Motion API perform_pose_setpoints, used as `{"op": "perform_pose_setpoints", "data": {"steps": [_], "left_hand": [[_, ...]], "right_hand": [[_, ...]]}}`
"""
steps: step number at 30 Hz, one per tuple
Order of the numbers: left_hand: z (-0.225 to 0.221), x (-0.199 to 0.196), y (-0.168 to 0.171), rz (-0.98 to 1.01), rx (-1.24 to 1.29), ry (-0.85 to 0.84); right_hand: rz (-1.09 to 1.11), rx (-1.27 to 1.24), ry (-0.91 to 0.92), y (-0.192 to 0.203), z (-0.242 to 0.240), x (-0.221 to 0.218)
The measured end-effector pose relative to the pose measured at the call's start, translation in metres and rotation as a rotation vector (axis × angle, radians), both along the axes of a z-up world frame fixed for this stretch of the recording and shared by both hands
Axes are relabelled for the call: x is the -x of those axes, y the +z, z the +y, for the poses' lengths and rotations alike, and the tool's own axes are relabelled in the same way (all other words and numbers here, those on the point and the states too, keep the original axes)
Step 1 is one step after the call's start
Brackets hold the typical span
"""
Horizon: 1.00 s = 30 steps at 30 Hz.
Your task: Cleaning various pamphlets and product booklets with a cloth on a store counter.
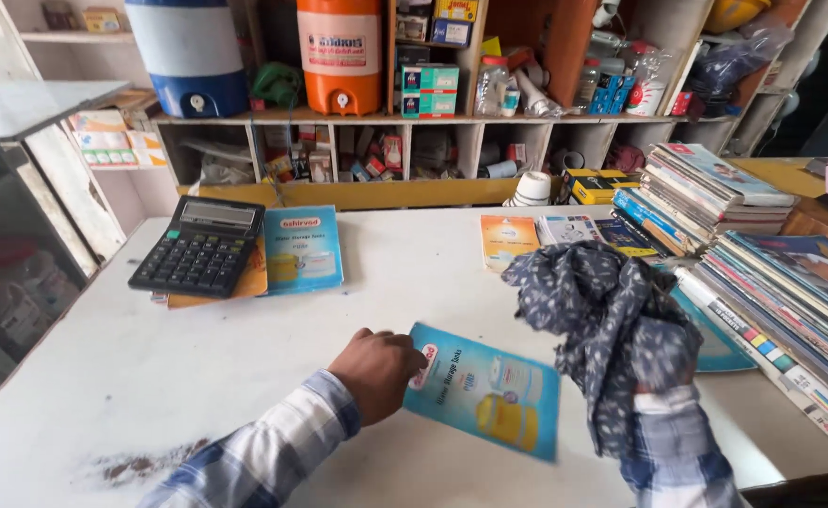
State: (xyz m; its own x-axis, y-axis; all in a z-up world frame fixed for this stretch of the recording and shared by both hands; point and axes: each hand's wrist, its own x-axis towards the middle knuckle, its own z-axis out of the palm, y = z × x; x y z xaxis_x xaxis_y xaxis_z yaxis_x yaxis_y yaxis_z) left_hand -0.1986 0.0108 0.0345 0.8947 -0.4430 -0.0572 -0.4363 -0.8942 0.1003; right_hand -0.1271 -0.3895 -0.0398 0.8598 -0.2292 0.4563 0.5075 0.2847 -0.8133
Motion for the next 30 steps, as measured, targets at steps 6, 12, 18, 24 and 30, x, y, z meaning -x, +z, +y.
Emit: {"op": "perform_pose_setpoints", "data": {"steps": [6,12,18,24,30], "left_hand": [[0.035,-0.015,-0.032,-0.027,0.204,-0.024],[0.043,-0.007,-0.026,0.118,0.102,-0.083],[0.043,-0.009,-0.035,0.168,0.119,-0.039],[0.045,-0.004,-0.028,0.127,0.194,0.002],[0.047,-0.018,-0.040,0.140,0.061,-0.096]], "right_hand": [[-0.034,1.042,0.013,0.054,0.128,0.080],[-0.214,1.623,-0.077,0.009,0.158,0.035],[-0.278,1.593,-0.099,0.004,0.211,0.074],[0.305,1.636,-0.158,0.066,0.178,0.093],[-0.104,1.329,-0.135,0.053,0.221,0.103]]}}
